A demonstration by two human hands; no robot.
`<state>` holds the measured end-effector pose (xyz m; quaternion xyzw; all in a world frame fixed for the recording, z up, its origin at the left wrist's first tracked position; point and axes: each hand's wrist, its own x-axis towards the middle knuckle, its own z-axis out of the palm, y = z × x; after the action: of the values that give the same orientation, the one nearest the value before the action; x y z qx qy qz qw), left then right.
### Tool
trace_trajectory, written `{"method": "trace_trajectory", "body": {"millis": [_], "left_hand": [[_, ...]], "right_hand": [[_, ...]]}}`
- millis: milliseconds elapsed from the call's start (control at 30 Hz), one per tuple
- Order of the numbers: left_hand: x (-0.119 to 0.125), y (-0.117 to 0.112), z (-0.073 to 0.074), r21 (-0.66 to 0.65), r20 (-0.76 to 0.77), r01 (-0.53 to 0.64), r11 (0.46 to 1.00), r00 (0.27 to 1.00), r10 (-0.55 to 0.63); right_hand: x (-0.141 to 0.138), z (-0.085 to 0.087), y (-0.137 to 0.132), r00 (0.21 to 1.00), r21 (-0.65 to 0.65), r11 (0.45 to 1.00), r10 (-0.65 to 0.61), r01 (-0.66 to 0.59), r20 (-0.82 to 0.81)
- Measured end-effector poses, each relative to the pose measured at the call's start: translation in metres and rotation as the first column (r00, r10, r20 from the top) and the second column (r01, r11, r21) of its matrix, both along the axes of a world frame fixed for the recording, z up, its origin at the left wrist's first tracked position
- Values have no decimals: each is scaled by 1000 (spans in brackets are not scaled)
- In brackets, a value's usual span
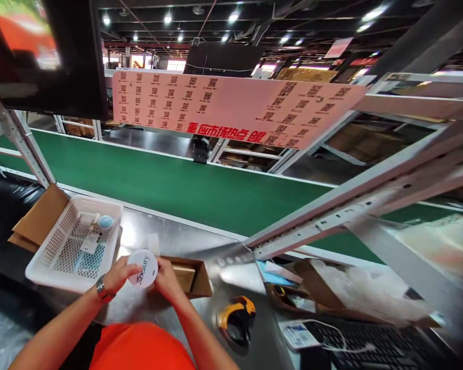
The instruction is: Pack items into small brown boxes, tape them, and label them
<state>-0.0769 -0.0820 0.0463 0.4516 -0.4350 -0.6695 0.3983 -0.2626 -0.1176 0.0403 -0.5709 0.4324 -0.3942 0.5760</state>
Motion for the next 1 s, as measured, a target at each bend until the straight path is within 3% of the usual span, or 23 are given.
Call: {"method": "trace_trajectory", "body": {"millis": [100, 233, 333, 433, 633, 767, 867, 1000], "left_hand": [[-5, 8, -2, 64, -51, -91, 994, 994, 94], [3, 14, -6, 66, 21, -148, 987, 989, 147], [4, 15, -6, -18, 149, -134, 991, 980, 135], [3, 13, -4, -87, 296, -112, 990, 946, 133], [-2, 8, -2, -261, 365, -201, 944, 885, 290], [-10, 15, -11, -386, 442, -170, 907, 829, 343], [-14, 20, -20, -351, 531, -71, 934, 806, 261], [-14, 18, -23, -262, 555, -115, 958, 794, 247]], "right_hand": [[-4, -8, 10, 995, 67, 993, 98, -100, 29], [-11, -15, 17, 993, 167, 984, -79, 63, 90], [-10, -11, 22, 968, 101, 970, -230, 220, 98], [-8, -3, 28, 947, -47, 948, -311, 316, 84], [-6, -11, 36, 990, -349, 926, -135, 143, 46], [-7, -17, 36, 983, -407, 895, -178, 182, 49], [-7, -13, 36, 985, -434, 885, -171, 167, 30], [-7, -7, 41, 998, -503, 862, 59, -63, -24]]}}
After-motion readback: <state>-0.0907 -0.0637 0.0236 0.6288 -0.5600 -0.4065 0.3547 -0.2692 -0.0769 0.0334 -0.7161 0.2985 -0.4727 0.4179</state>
